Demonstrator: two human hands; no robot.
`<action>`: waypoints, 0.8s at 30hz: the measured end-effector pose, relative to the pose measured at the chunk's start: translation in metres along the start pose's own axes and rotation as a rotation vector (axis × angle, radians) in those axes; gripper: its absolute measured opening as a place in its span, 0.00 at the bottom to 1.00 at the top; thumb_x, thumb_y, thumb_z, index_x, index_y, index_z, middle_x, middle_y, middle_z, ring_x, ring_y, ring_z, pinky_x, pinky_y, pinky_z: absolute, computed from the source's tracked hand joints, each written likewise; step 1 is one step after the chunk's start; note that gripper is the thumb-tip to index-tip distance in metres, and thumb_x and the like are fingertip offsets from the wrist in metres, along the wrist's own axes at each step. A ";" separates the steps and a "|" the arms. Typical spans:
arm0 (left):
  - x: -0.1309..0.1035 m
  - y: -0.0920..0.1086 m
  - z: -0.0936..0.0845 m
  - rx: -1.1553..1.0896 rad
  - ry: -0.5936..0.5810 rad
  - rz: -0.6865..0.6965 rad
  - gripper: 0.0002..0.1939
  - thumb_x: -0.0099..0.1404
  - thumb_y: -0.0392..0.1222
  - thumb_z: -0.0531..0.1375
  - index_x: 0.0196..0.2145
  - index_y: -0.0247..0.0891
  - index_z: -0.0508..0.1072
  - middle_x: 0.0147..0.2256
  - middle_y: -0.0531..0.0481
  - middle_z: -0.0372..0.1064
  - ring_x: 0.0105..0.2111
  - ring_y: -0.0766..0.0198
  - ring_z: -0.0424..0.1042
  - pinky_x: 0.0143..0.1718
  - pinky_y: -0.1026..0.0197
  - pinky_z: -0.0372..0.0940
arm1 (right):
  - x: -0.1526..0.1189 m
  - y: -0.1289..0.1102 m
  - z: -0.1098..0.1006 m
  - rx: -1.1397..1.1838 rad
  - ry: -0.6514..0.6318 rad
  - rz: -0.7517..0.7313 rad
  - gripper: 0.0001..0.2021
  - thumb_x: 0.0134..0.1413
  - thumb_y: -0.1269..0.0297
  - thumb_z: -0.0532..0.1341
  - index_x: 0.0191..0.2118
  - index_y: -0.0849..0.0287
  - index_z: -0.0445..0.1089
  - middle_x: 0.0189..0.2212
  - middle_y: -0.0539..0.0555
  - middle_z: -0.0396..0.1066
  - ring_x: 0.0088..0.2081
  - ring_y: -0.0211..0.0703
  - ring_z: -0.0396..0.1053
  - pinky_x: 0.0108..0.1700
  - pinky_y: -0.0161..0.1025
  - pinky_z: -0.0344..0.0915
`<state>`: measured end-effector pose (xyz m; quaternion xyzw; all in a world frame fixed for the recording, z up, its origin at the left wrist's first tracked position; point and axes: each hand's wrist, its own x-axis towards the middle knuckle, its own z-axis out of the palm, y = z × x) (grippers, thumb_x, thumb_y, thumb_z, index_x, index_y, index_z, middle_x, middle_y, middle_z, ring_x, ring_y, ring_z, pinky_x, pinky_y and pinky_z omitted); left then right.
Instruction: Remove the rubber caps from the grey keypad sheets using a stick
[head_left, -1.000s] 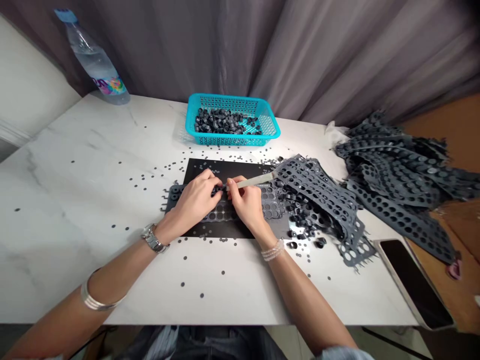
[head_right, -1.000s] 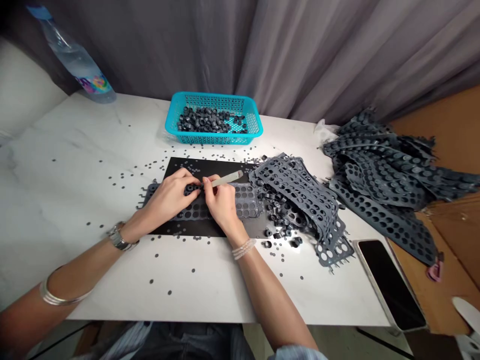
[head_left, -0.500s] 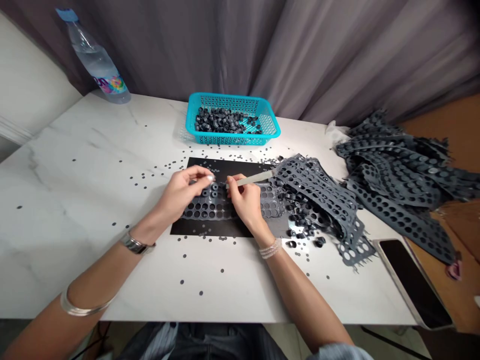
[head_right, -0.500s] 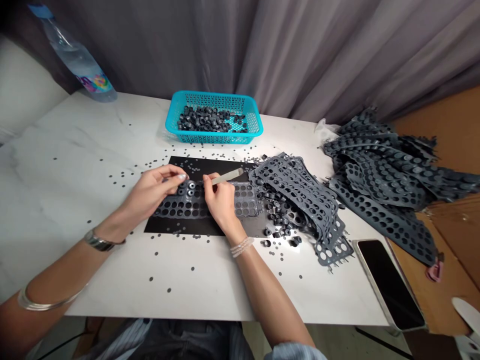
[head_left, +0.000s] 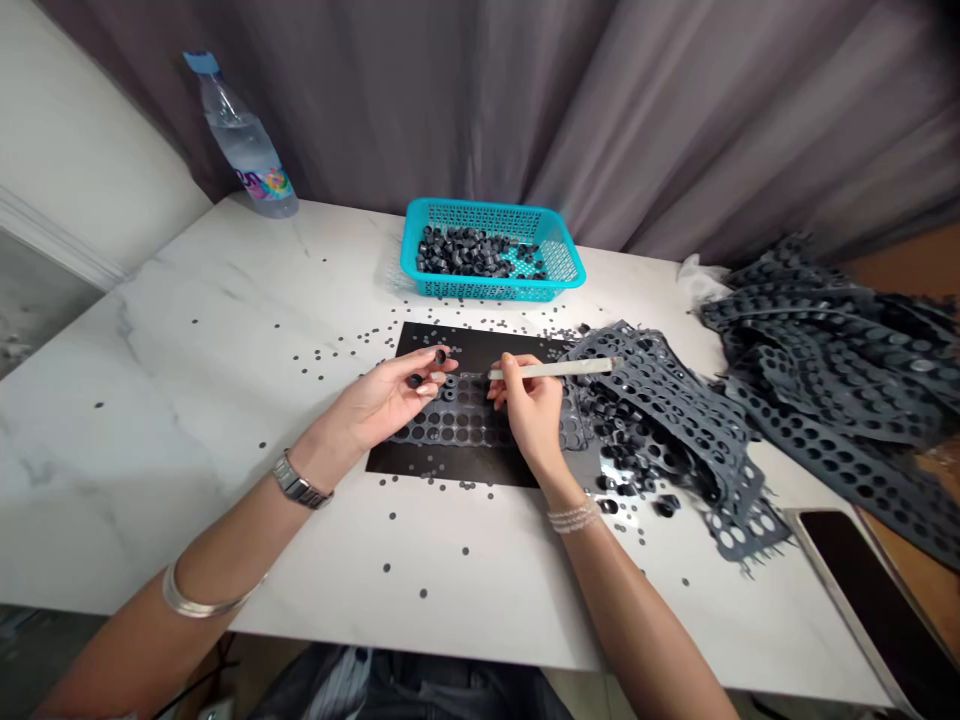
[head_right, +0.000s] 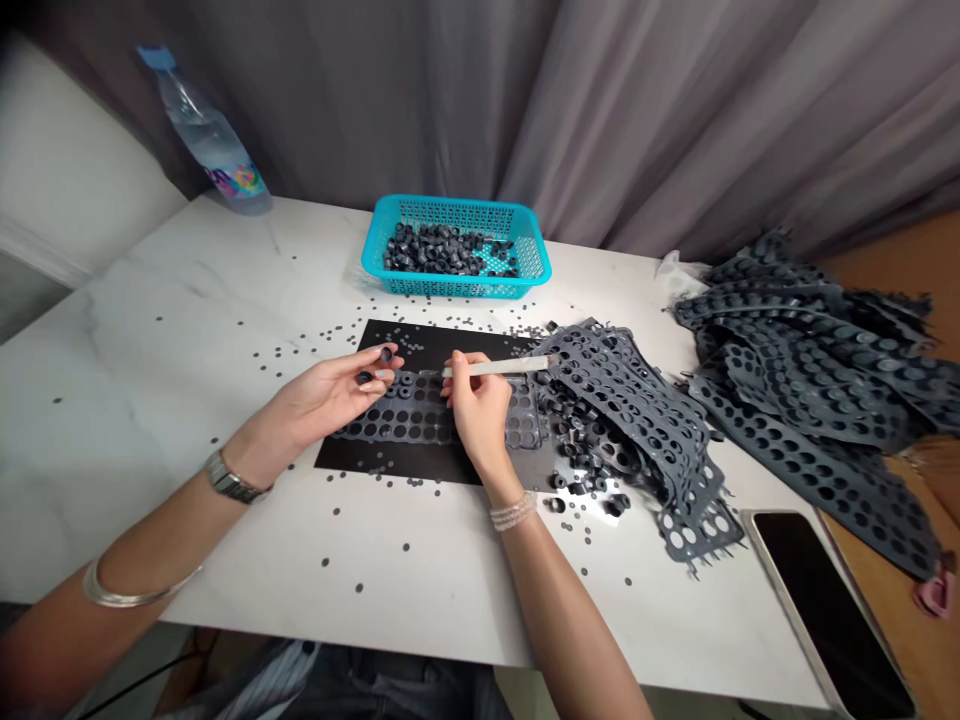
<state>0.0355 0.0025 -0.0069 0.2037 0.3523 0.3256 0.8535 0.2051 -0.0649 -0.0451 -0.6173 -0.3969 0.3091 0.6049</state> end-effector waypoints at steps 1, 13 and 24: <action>0.000 0.000 0.000 -0.011 0.002 0.000 0.07 0.60 0.28 0.58 0.36 0.26 0.75 0.36 0.38 0.71 0.29 0.70 0.67 0.25 0.73 0.64 | 0.000 0.000 0.000 -0.002 0.000 0.000 0.16 0.59 0.51 0.58 0.30 0.59 0.68 0.19 0.47 0.66 0.18 0.33 0.63 0.21 0.30 0.60; -0.001 0.001 0.003 0.612 0.072 0.295 0.12 0.58 0.43 0.61 0.20 0.38 0.66 0.16 0.59 0.47 0.18 0.72 0.46 0.18 0.65 0.44 | -0.001 0.001 0.004 -0.283 -0.132 -0.123 0.18 0.62 0.51 0.54 0.29 0.58 0.69 0.20 0.49 0.68 0.21 0.36 0.66 0.25 0.32 0.60; 0.013 -0.016 0.003 1.830 0.208 0.589 0.12 0.59 0.44 0.60 0.38 0.41 0.78 0.19 0.53 0.64 0.22 0.62 0.62 0.26 0.60 0.50 | 0.003 0.003 0.014 -0.411 -0.216 -0.200 0.17 0.64 0.53 0.51 0.31 0.56 0.70 0.22 0.50 0.71 0.26 0.40 0.71 0.29 0.34 0.61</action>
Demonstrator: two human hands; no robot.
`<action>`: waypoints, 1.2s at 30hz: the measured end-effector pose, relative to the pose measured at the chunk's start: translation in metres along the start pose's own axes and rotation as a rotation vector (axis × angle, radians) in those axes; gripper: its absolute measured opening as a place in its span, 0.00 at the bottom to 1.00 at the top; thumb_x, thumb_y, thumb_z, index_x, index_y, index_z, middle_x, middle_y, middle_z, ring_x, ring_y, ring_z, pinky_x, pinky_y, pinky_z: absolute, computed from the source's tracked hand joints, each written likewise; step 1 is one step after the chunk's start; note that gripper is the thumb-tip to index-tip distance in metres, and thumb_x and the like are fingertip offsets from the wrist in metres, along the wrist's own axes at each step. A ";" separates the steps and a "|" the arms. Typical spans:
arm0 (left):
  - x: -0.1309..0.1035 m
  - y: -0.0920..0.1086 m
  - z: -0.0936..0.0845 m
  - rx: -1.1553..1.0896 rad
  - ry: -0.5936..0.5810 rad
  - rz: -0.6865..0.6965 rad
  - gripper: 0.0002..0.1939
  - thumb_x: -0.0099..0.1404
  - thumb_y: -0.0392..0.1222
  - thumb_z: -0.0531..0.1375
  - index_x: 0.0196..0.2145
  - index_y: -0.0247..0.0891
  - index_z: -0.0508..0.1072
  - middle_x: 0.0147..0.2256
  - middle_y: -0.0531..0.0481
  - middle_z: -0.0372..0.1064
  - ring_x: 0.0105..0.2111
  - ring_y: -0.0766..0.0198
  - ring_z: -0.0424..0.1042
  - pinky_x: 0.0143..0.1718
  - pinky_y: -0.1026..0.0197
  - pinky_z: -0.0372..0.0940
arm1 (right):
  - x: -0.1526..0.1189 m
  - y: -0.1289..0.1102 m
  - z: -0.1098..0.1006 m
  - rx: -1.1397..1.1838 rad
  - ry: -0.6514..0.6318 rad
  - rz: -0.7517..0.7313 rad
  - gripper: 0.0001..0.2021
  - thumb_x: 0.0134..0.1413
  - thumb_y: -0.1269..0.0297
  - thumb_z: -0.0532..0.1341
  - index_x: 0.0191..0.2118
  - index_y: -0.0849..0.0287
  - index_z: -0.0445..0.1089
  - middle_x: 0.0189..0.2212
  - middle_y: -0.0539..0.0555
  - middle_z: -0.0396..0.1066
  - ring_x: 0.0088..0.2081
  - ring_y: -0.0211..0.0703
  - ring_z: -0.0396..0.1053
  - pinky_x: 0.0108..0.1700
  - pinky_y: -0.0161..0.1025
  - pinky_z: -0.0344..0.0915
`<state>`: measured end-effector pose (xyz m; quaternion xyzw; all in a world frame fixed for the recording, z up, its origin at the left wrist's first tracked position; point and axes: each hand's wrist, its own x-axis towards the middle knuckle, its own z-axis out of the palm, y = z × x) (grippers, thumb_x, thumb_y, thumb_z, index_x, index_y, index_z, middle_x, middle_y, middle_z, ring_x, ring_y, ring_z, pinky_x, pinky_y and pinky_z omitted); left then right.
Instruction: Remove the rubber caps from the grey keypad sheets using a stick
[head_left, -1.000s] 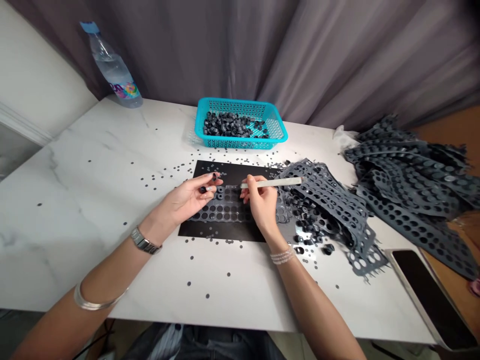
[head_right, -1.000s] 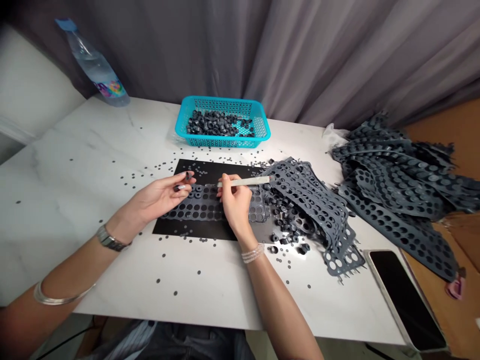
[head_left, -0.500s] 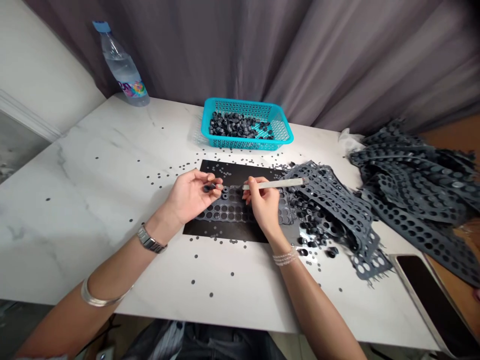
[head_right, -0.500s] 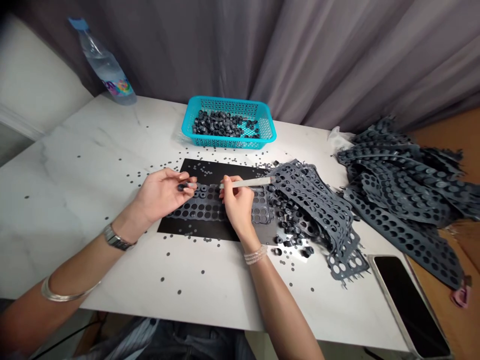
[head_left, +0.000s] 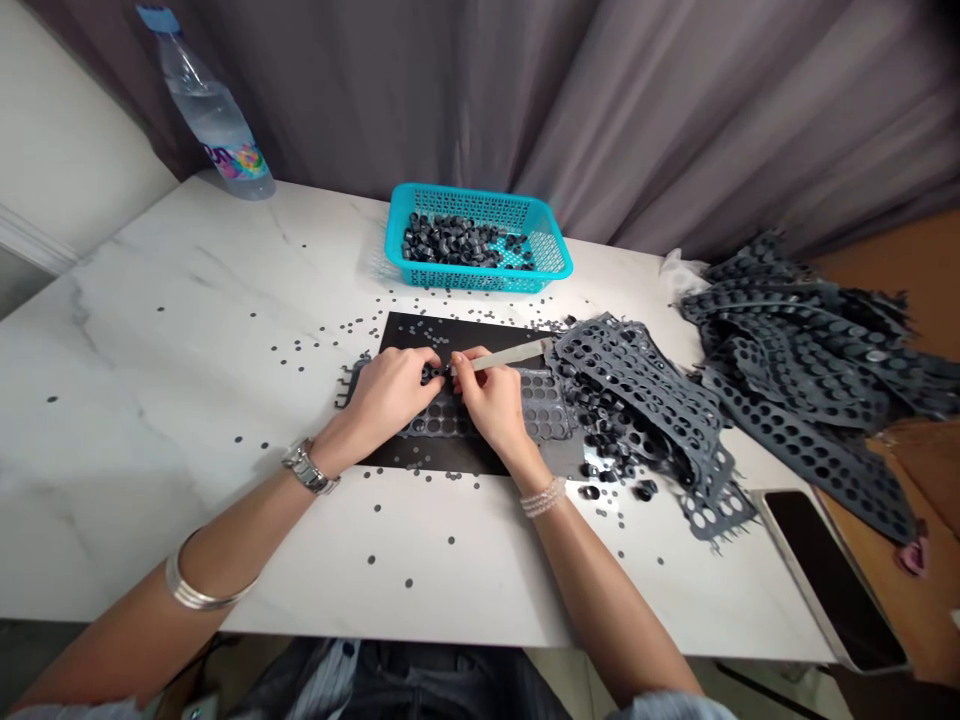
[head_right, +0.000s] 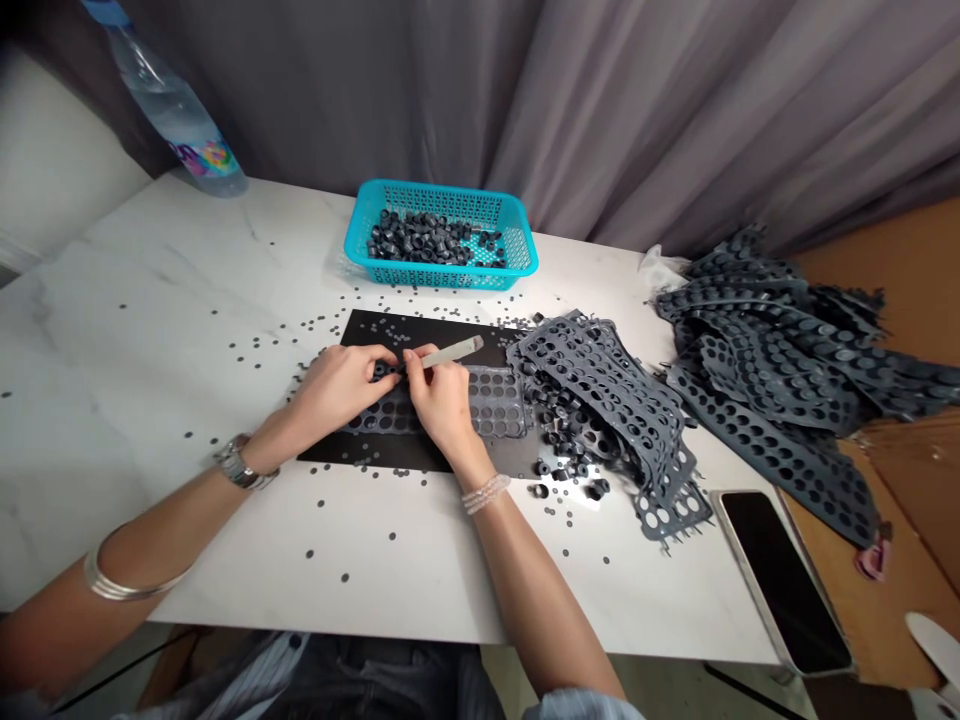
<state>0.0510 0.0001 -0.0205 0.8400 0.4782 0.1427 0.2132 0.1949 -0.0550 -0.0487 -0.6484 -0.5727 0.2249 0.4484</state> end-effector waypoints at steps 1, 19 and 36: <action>-0.001 0.000 0.001 0.025 -0.003 -0.001 0.12 0.59 0.44 0.60 0.39 0.41 0.78 0.20 0.52 0.65 0.22 0.61 0.63 0.26 0.60 0.50 | 0.000 0.000 0.000 -0.007 0.000 -0.001 0.17 0.64 0.53 0.51 0.31 0.56 0.70 0.22 0.50 0.71 0.26 0.40 0.70 0.29 0.34 0.61; -0.006 0.000 -0.004 -0.193 -0.006 0.033 0.06 0.60 0.40 0.59 0.29 0.41 0.76 0.16 0.57 0.56 0.19 0.66 0.56 0.25 0.61 0.48 | 0.000 -0.006 0.006 -0.087 0.012 -0.051 0.14 0.63 0.57 0.52 0.31 0.56 0.69 0.23 0.49 0.70 0.25 0.39 0.67 0.31 0.34 0.59; -0.009 -0.008 -0.021 -1.981 -0.263 -0.652 0.04 0.63 0.29 0.57 0.32 0.30 0.72 0.30 0.45 0.67 0.21 0.78 0.58 0.16 0.76 0.54 | -0.005 0.000 -0.007 0.388 0.179 0.177 0.18 0.59 0.48 0.56 0.32 0.59 0.69 0.20 0.48 0.67 0.20 0.35 0.64 0.23 0.32 0.60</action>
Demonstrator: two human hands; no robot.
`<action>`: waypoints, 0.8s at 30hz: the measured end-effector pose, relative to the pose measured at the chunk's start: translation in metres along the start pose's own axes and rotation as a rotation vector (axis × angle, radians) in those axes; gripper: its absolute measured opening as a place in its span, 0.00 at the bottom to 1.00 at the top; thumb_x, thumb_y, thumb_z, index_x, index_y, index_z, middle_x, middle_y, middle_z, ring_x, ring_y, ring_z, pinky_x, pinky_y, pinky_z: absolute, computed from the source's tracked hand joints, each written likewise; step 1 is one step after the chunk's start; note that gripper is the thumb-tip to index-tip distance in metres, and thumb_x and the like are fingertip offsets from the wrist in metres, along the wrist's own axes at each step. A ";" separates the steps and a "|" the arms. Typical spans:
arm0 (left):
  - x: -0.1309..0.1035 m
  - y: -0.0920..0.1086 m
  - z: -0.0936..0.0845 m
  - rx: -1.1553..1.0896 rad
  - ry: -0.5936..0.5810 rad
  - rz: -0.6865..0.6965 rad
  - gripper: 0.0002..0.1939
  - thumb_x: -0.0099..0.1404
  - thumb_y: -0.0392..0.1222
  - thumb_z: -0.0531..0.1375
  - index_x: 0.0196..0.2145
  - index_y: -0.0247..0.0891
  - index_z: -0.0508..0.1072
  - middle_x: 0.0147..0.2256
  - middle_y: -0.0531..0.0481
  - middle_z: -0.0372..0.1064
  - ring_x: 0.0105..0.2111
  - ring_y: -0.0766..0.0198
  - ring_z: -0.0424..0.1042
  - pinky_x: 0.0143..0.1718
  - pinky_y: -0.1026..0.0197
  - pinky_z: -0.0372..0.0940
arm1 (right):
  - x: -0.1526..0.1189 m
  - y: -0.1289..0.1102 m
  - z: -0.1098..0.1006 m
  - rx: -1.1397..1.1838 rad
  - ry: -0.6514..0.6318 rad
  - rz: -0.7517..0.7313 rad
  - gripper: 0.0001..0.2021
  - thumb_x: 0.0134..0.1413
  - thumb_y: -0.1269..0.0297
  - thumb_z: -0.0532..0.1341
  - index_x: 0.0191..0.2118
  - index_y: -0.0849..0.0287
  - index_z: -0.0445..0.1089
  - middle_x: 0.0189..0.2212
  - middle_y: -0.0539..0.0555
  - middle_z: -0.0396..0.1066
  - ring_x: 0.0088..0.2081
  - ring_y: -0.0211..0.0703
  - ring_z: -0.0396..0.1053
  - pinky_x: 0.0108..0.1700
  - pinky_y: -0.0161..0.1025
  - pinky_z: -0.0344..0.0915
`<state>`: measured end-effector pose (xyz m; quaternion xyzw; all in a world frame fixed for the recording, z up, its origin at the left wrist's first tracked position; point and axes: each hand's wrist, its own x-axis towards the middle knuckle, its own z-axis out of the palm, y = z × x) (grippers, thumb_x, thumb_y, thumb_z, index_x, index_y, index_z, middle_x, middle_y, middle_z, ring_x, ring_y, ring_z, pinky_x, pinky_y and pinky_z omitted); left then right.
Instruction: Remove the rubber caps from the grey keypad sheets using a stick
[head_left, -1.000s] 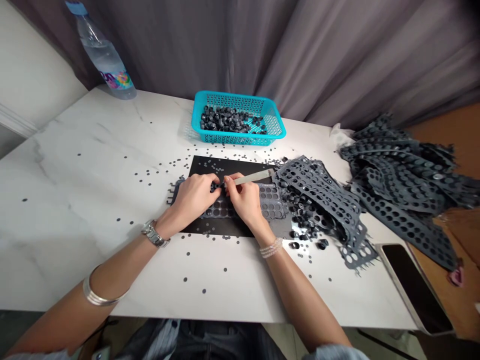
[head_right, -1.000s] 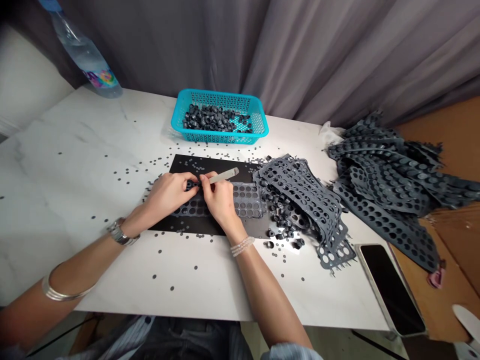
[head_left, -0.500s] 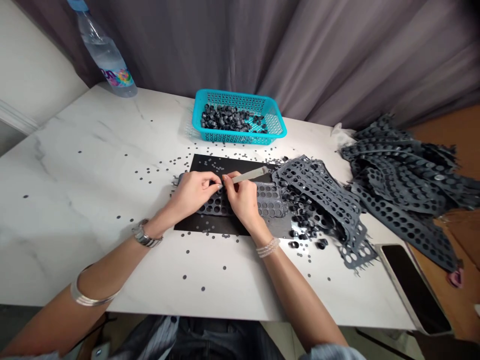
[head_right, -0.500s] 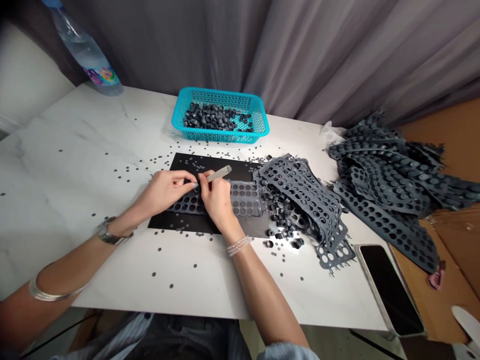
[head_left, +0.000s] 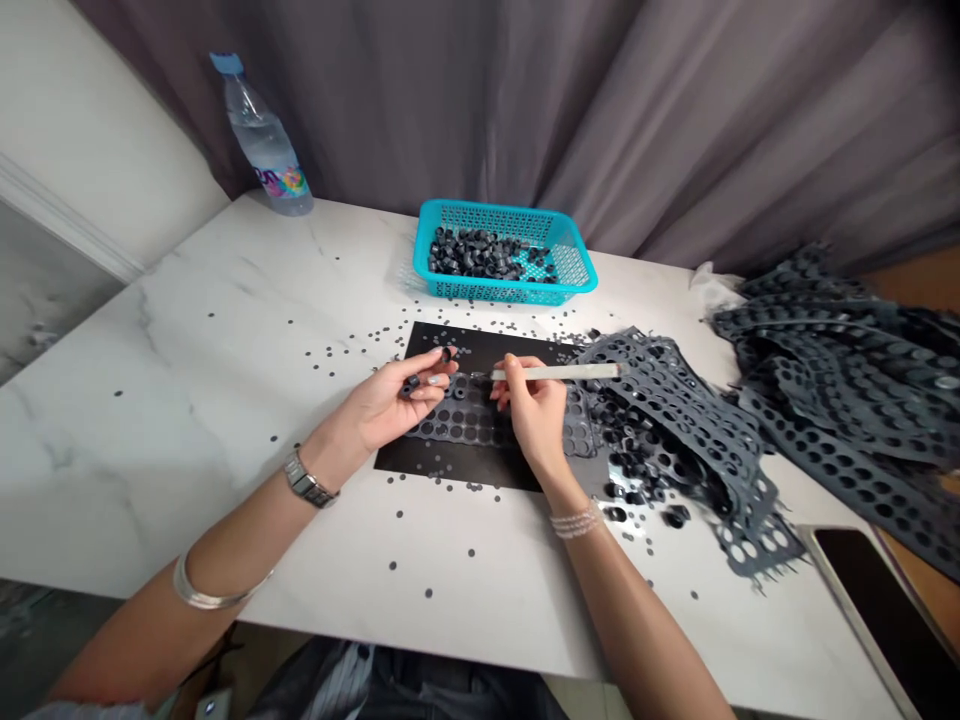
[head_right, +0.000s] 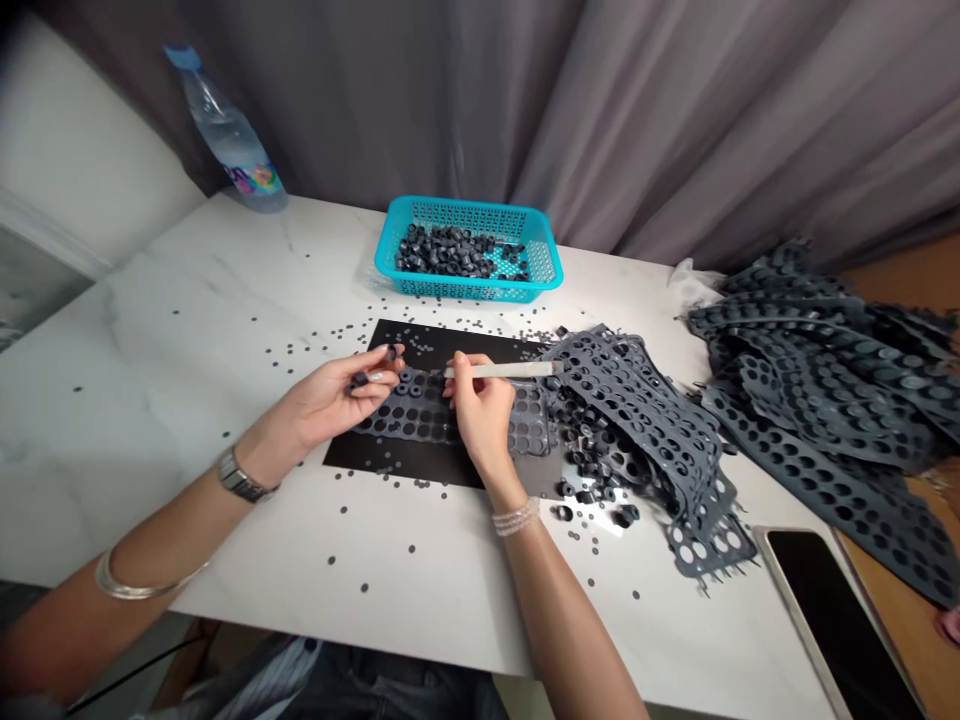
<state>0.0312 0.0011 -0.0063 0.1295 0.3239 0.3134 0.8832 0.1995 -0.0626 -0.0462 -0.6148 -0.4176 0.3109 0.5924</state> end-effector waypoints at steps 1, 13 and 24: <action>-0.001 -0.001 0.001 -0.003 0.006 0.005 0.04 0.63 0.27 0.57 0.32 0.30 0.72 0.31 0.44 0.68 0.22 0.78 0.59 0.17 0.76 0.56 | 0.000 0.000 0.000 0.002 0.000 -0.003 0.17 0.59 0.48 0.56 0.32 0.59 0.69 0.19 0.48 0.67 0.19 0.34 0.63 0.23 0.32 0.60; -0.007 -0.005 0.007 0.017 0.038 0.014 0.03 0.62 0.28 0.59 0.33 0.27 0.74 0.39 0.35 0.74 0.30 0.72 0.70 0.24 0.75 0.64 | -0.001 -0.001 0.001 -0.015 -0.011 -0.023 0.16 0.59 0.50 0.57 0.31 0.59 0.70 0.19 0.48 0.67 0.18 0.34 0.62 0.22 0.32 0.59; -0.007 0.004 0.002 0.186 0.007 0.139 0.02 0.55 0.36 0.58 0.27 0.35 0.71 0.22 0.52 0.61 0.21 0.72 0.61 0.16 0.70 0.52 | -0.005 -0.003 0.001 -0.140 -0.088 -0.051 0.17 0.61 0.51 0.56 0.30 0.59 0.70 0.19 0.48 0.67 0.20 0.35 0.64 0.24 0.32 0.59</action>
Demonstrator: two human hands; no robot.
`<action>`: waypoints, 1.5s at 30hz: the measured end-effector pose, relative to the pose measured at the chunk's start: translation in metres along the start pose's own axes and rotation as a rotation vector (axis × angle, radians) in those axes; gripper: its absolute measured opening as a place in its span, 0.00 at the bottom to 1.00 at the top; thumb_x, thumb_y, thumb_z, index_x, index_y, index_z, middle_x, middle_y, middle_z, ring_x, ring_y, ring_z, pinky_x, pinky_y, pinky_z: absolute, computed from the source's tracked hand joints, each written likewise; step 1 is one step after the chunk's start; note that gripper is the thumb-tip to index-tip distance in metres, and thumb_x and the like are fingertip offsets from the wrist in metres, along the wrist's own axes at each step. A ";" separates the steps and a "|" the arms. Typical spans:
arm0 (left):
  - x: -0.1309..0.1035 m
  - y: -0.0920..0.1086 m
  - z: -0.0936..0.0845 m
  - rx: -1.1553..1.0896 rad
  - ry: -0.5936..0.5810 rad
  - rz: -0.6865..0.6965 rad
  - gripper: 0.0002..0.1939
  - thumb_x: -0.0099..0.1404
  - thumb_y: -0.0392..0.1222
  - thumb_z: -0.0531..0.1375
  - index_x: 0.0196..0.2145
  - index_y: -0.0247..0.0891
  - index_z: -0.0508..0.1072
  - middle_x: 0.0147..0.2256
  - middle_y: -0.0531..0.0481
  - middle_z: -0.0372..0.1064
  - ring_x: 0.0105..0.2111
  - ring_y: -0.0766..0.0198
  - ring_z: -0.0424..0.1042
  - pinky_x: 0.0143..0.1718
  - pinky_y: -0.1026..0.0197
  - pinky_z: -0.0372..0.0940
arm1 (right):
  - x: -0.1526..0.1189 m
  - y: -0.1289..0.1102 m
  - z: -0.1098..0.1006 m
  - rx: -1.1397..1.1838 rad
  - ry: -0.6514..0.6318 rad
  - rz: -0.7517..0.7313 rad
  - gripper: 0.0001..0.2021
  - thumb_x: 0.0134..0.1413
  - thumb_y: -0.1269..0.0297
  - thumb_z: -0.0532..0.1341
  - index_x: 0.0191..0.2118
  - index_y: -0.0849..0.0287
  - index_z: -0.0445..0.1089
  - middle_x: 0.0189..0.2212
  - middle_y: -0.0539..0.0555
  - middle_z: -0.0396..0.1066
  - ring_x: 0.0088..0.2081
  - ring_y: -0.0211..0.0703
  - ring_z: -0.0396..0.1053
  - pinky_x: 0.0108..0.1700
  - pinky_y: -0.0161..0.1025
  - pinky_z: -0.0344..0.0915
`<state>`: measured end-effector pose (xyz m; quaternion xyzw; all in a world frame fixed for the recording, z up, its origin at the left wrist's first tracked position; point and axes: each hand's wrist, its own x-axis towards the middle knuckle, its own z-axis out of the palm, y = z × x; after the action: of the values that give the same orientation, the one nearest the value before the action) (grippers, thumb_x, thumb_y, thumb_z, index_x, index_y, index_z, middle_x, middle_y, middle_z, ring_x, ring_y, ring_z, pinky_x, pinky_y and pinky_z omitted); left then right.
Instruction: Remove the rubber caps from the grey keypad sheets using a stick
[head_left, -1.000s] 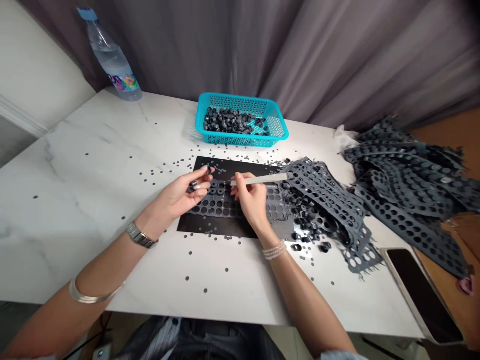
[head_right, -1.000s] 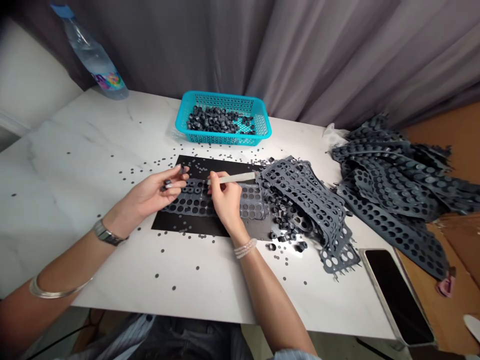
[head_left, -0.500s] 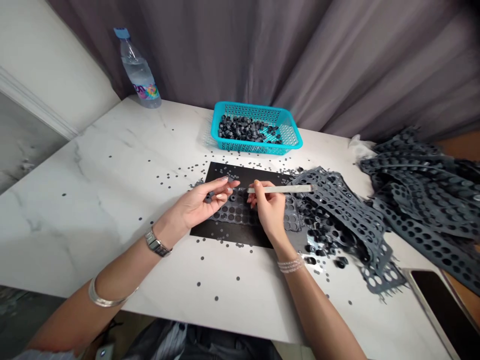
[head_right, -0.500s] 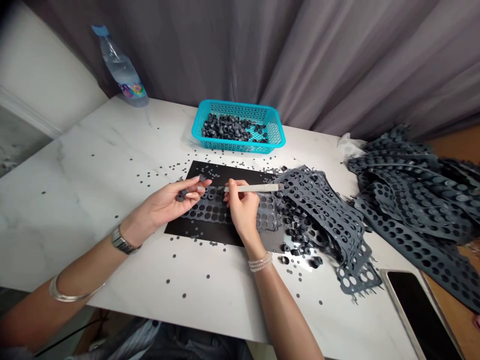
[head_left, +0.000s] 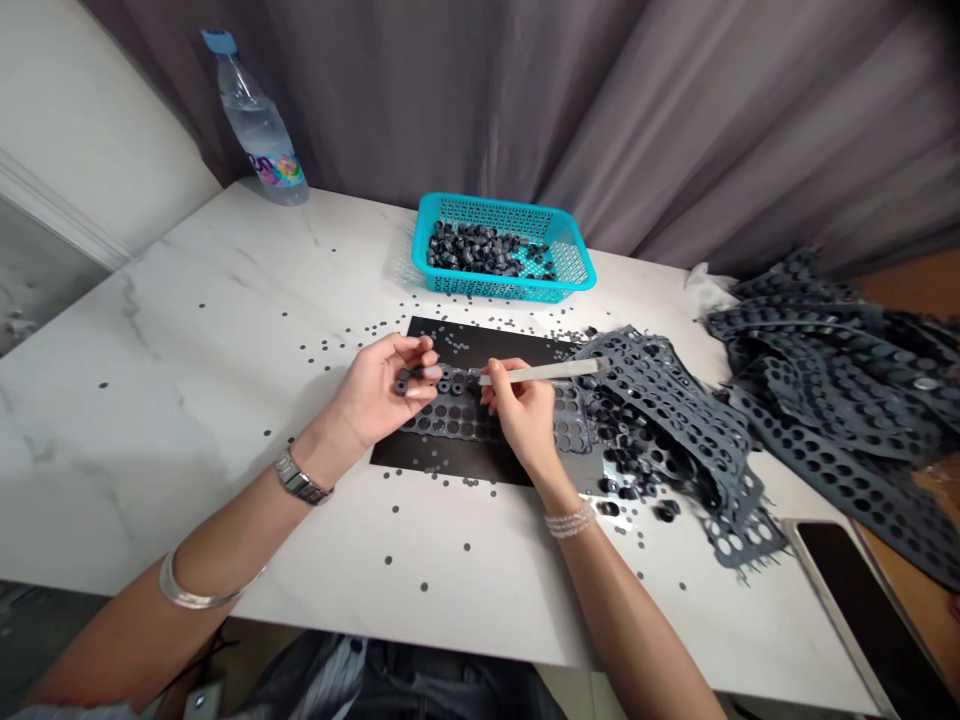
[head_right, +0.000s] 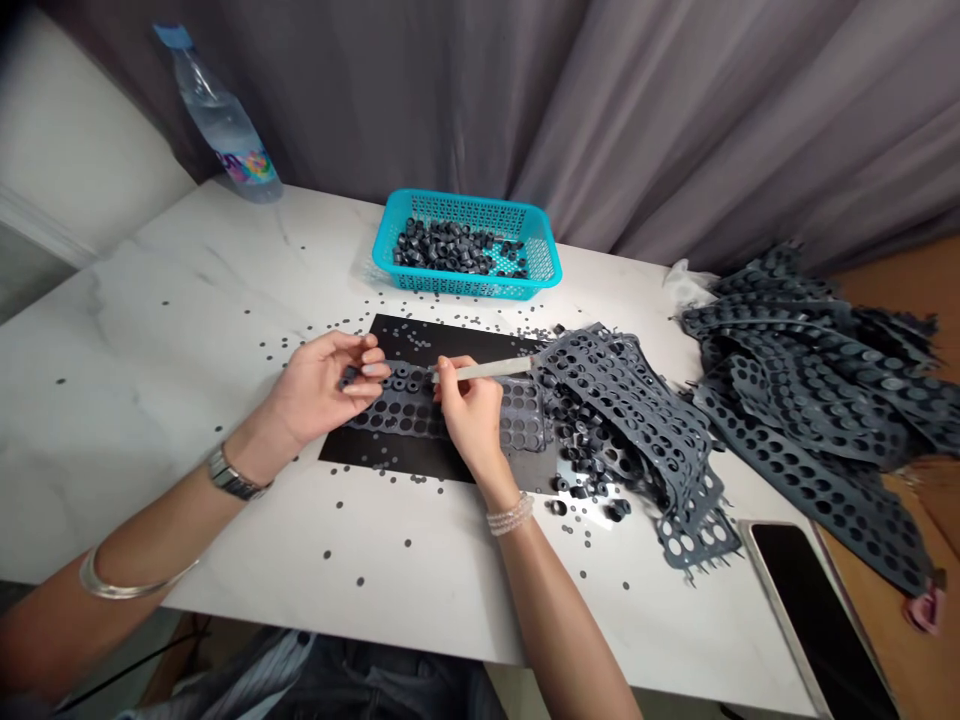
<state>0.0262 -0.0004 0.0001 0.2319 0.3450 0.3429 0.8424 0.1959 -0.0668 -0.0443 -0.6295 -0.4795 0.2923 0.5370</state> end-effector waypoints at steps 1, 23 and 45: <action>0.000 -0.001 -0.001 0.167 0.005 0.038 0.05 0.57 0.40 0.59 0.28 0.36 0.72 0.19 0.56 0.56 0.18 0.73 0.55 0.14 0.69 0.47 | 0.000 0.000 0.000 -0.039 -0.020 -0.013 0.17 0.61 0.51 0.55 0.30 0.59 0.70 0.19 0.48 0.67 0.20 0.35 0.65 0.25 0.32 0.60; 0.005 -0.028 0.001 1.662 0.006 0.546 0.08 0.61 0.39 0.57 0.31 0.39 0.77 0.17 0.57 0.57 0.19 0.69 0.57 0.25 0.63 0.51 | -0.003 -0.002 0.007 -0.365 -0.091 -0.186 0.16 0.64 0.57 0.52 0.30 0.58 0.70 0.22 0.50 0.71 0.23 0.37 0.68 0.29 0.33 0.58; 0.003 -0.003 0.000 -0.206 0.108 -0.149 0.04 0.61 0.26 0.58 0.35 0.27 0.71 0.38 0.34 0.74 0.34 0.66 0.76 0.27 0.74 0.70 | 0.000 0.002 -0.001 0.125 0.052 0.060 0.17 0.59 0.50 0.57 0.29 0.60 0.70 0.19 0.48 0.67 0.18 0.34 0.63 0.22 0.31 0.59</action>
<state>0.0288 0.0004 -0.0035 0.0992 0.3690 0.3249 0.8651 0.1972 -0.0666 -0.0459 -0.6164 -0.4271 0.3213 0.5783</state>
